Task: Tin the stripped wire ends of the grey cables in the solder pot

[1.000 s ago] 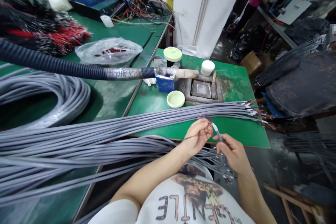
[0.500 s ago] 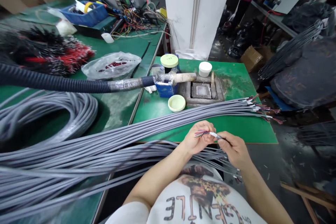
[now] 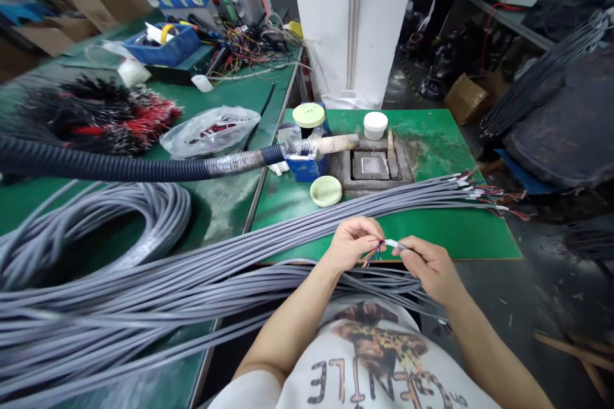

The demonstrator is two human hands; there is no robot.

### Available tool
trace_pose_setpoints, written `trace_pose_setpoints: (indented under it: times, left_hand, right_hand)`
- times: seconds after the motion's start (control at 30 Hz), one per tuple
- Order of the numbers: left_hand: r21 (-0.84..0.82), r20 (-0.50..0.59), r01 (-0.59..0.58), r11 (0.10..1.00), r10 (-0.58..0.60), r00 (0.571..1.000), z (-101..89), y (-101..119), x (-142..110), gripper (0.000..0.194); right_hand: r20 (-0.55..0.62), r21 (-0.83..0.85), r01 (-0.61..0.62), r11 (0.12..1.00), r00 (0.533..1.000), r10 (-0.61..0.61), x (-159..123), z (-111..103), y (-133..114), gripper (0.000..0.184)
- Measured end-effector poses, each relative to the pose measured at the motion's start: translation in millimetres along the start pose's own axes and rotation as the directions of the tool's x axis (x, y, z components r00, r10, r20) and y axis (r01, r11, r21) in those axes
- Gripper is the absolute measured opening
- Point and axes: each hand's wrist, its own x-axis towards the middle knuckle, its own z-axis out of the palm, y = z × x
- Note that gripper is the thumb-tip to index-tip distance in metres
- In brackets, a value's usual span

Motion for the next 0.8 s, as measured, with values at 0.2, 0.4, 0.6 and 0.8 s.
trace_pose_setpoints:
  times: [0.2, 0.4, 0.6, 0.8]
  left_hand:
    - [0.166, -0.040, -0.079, 0.983, 0.086, 0.995, -2.3, 6, 0, 0.025]
    - [0.333, -0.020, -0.118, 0.936, 0.132, 0.991, -13.5, 18, -1, 0.014]
    - [0.064, -0.142, 0.050, 0.997, -0.040, 0.989, -10.9, 6, 3, 0.024]
    - [-0.211, -0.356, 0.034, 0.977, -0.109, 0.928, 5.9, -14, 11, 0.015]
  right_hand:
    - [-0.013, 0.031, -0.013, 0.999, 1.000, 0.014, 4, 1, 0, 0.029]
    - [0.011, 0.033, -0.029, 0.999, 1.000, 0.029, 8, -1, -2, 0.028]
    - [0.054, 0.241, -0.054, 0.969, 0.998, 0.043, 13, 7, 6, 0.028]
    - [0.012, 0.465, -0.099, 0.880, 0.994, 0.106, 25, 20, 17, 0.026]
